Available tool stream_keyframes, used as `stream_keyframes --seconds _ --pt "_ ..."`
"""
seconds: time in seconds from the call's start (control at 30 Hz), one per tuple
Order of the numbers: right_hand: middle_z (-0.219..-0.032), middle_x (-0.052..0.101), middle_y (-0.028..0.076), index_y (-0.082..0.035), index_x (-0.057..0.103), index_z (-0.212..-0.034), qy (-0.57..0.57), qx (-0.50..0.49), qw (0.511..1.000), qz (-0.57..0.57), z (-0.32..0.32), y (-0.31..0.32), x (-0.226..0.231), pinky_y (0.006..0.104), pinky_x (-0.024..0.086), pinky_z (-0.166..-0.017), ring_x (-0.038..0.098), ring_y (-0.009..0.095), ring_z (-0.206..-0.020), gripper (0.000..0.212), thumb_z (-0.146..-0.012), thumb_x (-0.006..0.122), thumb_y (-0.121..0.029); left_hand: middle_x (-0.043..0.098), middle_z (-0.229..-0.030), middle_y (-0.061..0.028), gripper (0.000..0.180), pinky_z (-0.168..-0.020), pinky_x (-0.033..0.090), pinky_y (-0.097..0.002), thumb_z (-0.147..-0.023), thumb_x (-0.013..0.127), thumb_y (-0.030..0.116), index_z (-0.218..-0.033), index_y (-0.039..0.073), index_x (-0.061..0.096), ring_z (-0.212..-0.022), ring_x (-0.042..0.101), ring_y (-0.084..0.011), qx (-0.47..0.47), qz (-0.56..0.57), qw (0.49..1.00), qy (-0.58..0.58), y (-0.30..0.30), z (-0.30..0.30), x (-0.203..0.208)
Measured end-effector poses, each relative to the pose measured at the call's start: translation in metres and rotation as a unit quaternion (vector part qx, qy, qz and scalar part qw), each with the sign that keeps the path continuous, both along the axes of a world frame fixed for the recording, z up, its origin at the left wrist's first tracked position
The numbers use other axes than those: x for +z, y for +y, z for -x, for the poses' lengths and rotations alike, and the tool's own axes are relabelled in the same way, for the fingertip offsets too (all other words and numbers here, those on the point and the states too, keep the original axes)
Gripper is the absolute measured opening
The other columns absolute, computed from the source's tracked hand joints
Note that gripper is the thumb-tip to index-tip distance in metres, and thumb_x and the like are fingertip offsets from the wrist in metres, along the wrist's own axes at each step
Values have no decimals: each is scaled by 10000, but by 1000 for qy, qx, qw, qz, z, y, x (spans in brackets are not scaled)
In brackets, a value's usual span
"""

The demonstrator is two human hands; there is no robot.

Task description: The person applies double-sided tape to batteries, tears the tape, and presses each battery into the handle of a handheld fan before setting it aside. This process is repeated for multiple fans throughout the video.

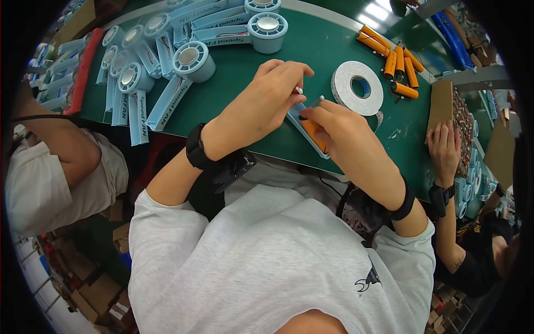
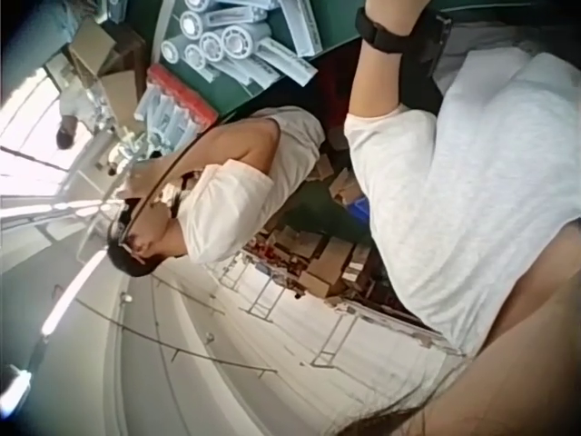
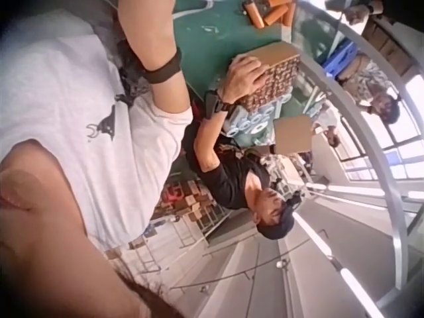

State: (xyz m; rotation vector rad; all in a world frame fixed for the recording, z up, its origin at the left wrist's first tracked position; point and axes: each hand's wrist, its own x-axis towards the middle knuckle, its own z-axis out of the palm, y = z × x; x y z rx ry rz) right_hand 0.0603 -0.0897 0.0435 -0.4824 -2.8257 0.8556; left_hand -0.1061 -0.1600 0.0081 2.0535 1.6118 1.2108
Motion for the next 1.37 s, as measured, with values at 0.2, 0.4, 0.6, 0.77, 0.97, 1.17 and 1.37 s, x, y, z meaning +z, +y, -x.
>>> stream_keyframes --seconds 0.2,0.4,0.6,0.77,0.97,1.17,1.37 --pt "-842 566 156 22 604 -959 -38 10 997 67 12 13 -5 366 461 -651 577 318 -735 317 -655 557 97 535 -839 -119 222 -862 370 -351 -804 508 -12 -1025 -21 483 -844 524 -282 3 30 998 -56 2 6 -2" --pt "-893 603 176 25 624 -944 -129 -21 989 72 23 16 -3 341 471 -667 593 311 -767 310 -640 589 74 534 -856 -131 214 -856 374 -357 -815 500 3 -1026 -29 483 -886 518 -292 12 92 994 -52 4 5 7" --pt "-944 613 172 32 627 -904 -132 -31 983 128 12 21 -10 321 472 -674 593 294 -818 260 -646 611 62 532 -899 -124 271 -870 361 -382 -801 571 86 -1040 -13 487 -955 494 -282 -16 130 991 -27 0 6 11" --pt "-909 625 130 23 625 -851 215 -36 975 -39 -27 -5 -29 314 470 -669 588 233 -839 188 -664 637 25 514 -963 -73 318 -823 365 -380 -718 680 194 -968 51 545 -969 459 -249 24 25 998 54 -3 6 -8" --pt "-817 620 79 8 620 -824 113 -274 941 160 -19 -6 -26 294 464 -637 589 169 -785 166 -665 663 -12 497 -948 -33 244 -732 364 -349 -640 734 214 -794 93 589 -907 444 -237 59 140 980 127 9 -1 6" --pt "-712 609 80 44 608 -822 -136 -196 937 256 4 21 -18 275 455 -616 584 164 -678 184 -663 671 -25 491 -948 -37 275 -733 362 -368 -608 752 225 -782 93 586 -917 441 -241 67 189 964 175 15 -7 15" --pt "-779 635 111 34 614 -898 -4 -86 992 88 -14 26 -9 320 493 -693 600 177 -721 253 -672 683 -57 446 -1162 -78 587 -932 346 -374 -539 791 341 -1045 139 573 -1126 387 -260 -67 93 982 153 4 22 6"
